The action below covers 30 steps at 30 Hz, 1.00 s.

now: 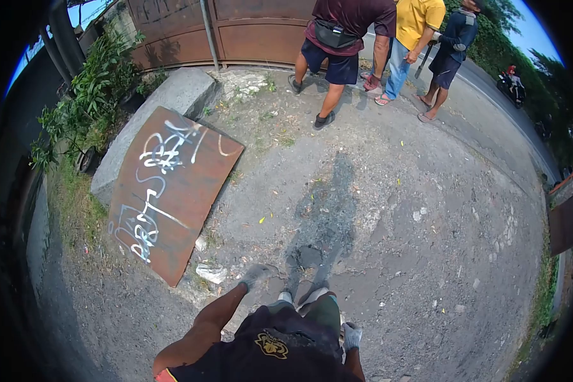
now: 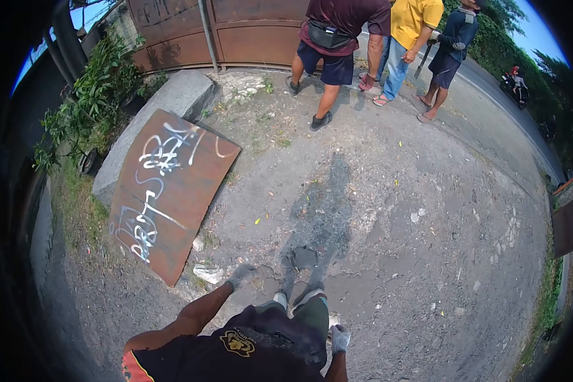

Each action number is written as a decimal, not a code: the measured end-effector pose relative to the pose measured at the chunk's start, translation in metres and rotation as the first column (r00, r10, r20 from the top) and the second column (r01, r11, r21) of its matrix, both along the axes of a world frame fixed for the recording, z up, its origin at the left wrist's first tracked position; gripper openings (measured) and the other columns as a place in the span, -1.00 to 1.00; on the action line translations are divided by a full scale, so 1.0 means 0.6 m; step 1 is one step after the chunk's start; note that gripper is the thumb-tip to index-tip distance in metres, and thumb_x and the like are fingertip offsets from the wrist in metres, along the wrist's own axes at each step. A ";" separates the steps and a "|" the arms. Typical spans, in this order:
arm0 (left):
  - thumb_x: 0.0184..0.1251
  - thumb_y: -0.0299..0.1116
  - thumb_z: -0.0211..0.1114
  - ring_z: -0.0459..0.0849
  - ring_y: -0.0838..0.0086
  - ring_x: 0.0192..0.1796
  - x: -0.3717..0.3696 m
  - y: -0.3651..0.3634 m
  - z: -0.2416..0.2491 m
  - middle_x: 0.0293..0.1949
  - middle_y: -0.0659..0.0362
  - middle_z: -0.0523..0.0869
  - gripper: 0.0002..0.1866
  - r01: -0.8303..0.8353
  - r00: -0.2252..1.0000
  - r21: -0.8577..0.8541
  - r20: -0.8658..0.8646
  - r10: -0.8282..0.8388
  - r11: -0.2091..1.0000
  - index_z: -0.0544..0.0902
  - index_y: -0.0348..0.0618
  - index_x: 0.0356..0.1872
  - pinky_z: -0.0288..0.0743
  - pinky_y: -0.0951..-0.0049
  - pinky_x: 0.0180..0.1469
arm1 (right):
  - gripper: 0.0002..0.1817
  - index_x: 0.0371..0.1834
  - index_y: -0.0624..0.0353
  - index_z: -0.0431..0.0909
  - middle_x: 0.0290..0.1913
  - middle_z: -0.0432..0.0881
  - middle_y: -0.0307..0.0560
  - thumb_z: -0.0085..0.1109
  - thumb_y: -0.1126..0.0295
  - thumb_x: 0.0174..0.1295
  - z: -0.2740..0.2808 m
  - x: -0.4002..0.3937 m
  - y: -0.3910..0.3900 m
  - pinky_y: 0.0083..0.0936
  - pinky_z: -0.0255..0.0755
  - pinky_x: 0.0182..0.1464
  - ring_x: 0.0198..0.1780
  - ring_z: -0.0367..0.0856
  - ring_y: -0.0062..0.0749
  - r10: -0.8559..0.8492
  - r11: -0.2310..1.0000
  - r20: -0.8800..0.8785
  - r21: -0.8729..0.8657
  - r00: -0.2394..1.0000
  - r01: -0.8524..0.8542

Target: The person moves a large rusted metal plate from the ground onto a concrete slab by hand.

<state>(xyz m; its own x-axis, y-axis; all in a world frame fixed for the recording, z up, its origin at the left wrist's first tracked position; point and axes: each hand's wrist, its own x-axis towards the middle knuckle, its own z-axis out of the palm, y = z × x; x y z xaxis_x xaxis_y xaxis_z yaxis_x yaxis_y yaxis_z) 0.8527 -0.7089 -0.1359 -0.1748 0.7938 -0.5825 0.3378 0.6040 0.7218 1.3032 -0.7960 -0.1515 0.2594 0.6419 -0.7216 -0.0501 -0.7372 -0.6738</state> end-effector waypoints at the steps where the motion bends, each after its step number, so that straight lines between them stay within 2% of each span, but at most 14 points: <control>1: 0.31 -0.23 0.33 0.73 0.43 -0.44 0.002 0.016 0.007 -0.42 0.09 0.77 -0.71 -0.021 0.999 0.020 0.037 0.020 1.000 0.75 -0.33 -0.29 0.62 0.41 -0.36 | -0.72 -0.09 0.36 0.67 -0.36 0.68 -0.04 0.30 0.41 0.20 -0.008 0.006 0.021 -0.37 0.63 -0.40 -0.41 0.70 -0.27 0.020 1.000 0.004 -0.011 1.000 -0.020; 3: 0.32 -0.24 0.31 0.77 0.40 -0.39 0.008 0.024 0.024 -0.40 0.05 0.78 -0.70 -0.063 0.992 0.039 0.111 0.058 0.997 0.75 -0.34 -0.24 0.65 0.39 -0.32 | -0.68 -0.07 0.38 0.69 -0.34 0.71 -0.03 0.34 0.37 0.19 -0.018 0.017 0.043 -0.37 0.63 -0.34 -0.37 0.71 -0.28 0.060 0.997 0.011 -0.049 0.998 -0.059; 4: 0.32 -0.24 0.31 0.76 0.39 -0.40 0.011 0.029 0.018 -0.40 0.05 0.78 -0.71 -0.093 0.989 -0.028 0.109 0.096 0.995 0.75 -0.33 -0.22 0.65 0.39 -0.33 | -0.60 -0.07 0.42 0.71 -0.28 0.76 0.00 0.40 0.27 0.18 -0.045 0.036 0.064 -0.40 0.62 -0.22 -0.29 0.73 -0.32 0.346 0.928 0.269 0.044 0.899 -0.370; 7: 0.30 -0.25 0.31 0.73 0.38 -0.42 0.020 0.047 -0.017 -0.39 0.06 0.77 -0.71 -0.149 0.983 -0.125 0.085 0.160 0.981 0.74 -0.33 -0.19 0.63 0.37 -0.34 | -0.53 -0.05 0.48 0.67 -0.30 0.74 0.04 0.39 0.26 0.13 -0.039 0.042 0.142 -0.38 0.57 -0.23 -0.36 0.69 -0.27 0.370 0.920 0.272 0.026 0.888 -0.392; 8: 0.30 -0.25 0.32 0.73 0.37 -0.42 0.019 0.042 -0.038 -0.39 0.07 0.76 -0.70 -0.147 0.986 -0.111 0.065 0.155 0.983 0.74 -0.33 -0.18 0.62 0.36 -0.34 | -0.57 -0.01 0.44 0.67 -0.32 0.74 0.04 0.36 0.29 0.16 -0.019 0.034 0.175 -0.37 0.58 -0.28 -0.34 0.69 -0.28 0.310 0.950 0.135 -0.016 0.941 -0.311; 11: 0.28 -0.24 0.33 0.69 0.41 -0.41 0.041 0.056 0.018 -0.39 0.11 0.75 -0.69 -0.296 0.942 -0.131 0.127 0.312 0.946 0.74 -0.33 -0.19 0.58 0.38 -0.33 | -0.58 0.04 0.43 0.65 -0.35 0.72 0.01 0.32 0.33 0.21 0.057 0.008 0.290 -0.40 0.56 -0.37 -0.40 0.68 -0.33 0.399 0.916 0.148 -0.020 0.905 -0.400; 13: 0.27 -0.22 0.35 0.68 0.46 -0.38 0.043 0.060 0.056 -0.39 0.14 0.74 -0.69 -0.386 0.906 -0.114 0.142 0.399 0.916 0.74 -0.33 -0.22 0.55 0.40 -0.31 | -0.59 0.07 0.42 0.63 -0.39 0.69 -0.02 0.29 0.35 0.24 -0.068 0.049 0.353 -0.45 0.54 -0.45 -0.46 0.66 -0.40 0.365 0.930 -0.075 0.078 0.928 -0.359; 15: 0.26 -0.21 0.36 0.67 0.51 -0.34 0.041 0.058 0.050 -0.39 0.16 0.74 -0.69 -0.412 0.904 -0.028 0.110 0.413 0.911 0.75 -0.33 -0.25 0.53 0.43 -0.28 | -0.61 0.04 0.42 0.63 -0.41 0.68 -0.06 0.28 0.35 0.24 -0.027 0.039 0.443 -0.48 0.53 -0.48 -0.51 0.64 -0.43 0.391 0.920 -0.044 0.039 0.919 -0.390; 17: 0.23 -0.23 0.38 0.65 0.55 -0.31 0.041 0.068 0.079 -0.39 0.19 0.74 -0.69 -0.457 0.881 -0.065 0.105 0.461 0.887 0.75 -0.35 -0.31 0.50 0.45 -0.25 | -0.67 0.01 0.41 0.59 -0.41 0.62 -0.10 0.27 0.46 0.22 0.003 0.023 0.522 -0.51 0.45 -0.55 -0.54 0.58 -0.46 0.425 0.899 0.003 0.113 0.905 -0.423; 20: 0.19 -0.25 0.37 0.65 0.53 -0.31 0.021 0.084 0.078 -0.38 0.17 0.75 -0.70 -0.512 0.846 -0.118 0.100 0.523 0.851 0.75 -0.36 -0.31 0.51 0.43 -0.22 | -0.70 -0.02 0.40 0.60 -0.42 0.61 -0.11 0.26 0.46 0.21 0.025 -0.014 0.619 -0.53 0.47 -0.53 -0.54 0.58 -0.45 0.420 0.894 0.098 0.127 0.902 -0.430; 23: 0.17 -0.26 0.36 0.66 0.49 -0.29 -0.010 0.104 0.037 -0.37 0.14 0.76 -0.70 -0.503 0.855 -0.115 0.078 0.513 0.856 0.76 -0.37 -0.30 0.52 0.38 -0.20 | -0.71 -0.03 0.39 0.61 -0.40 0.62 -0.10 0.28 0.45 0.22 0.065 -0.059 0.665 -0.48 0.51 -0.53 -0.53 0.59 -0.44 0.395 0.901 0.037 0.178 0.918 -0.395; 26: 0.15 -0.25 0.35 0.68 0.44 -0.26 -0.070 0.160 -0.022 -0.33 0.09 0.78 -0.69 -0.461 0.885 -0.038 0.049 0.462 0.887 0.77 -0.36 -0.28 0.53 0.33 -0.17 | -0.70 -0.02 0.37 0.61 -0.36 0.66 -0.08 0.30 0.43 0.23 0.080 -0.128 0.678 -0.45 0.56 -0.48 -0.48 0.64 -0.41 0.323 0.944 0.098 0.040 0.941 -0.328; 28: 0.15 -0.23 0.33 0.69 0.40 -0.23 -0.117 0.216 0.029 -0.31 0.07 0.79 -0.67 -0.456 0.883 -0.038 0.100 0.458 0.889 0.77 -0.35 -0.27 0.53 0.31 -0.16 | -0.69 -0.01 0.33 0.64 -0.29 0.71 -0.02 0.33 0.40 0.24 0.032 -0.153 0.669 -0.44 0.60 -0.43 -0.38 0.71 -0.33 0.308 0.951 0.071 -0.063 0.949 -0.304; 30: 0.15 -0.23 0.33 0.69 0.39 -0.23 -0.180 0.268 0.028 -0.32 0.07 0.79 -0.67 -0.415 0.907 -0.036 0.058 0.416 0.909 0.77 -0.36 -0.27 0.54 0.31 -0.15 | -0.67 -0.02 0.34 0.67 -0.23 0.74 0.05 0.36 0.36 0.21 0.055 -0.208 0.668 -0.41 0.63 -0.31 -0.29 0.74 -0.26 0.370 0.928 0.099 -0.084 0.924 -0.363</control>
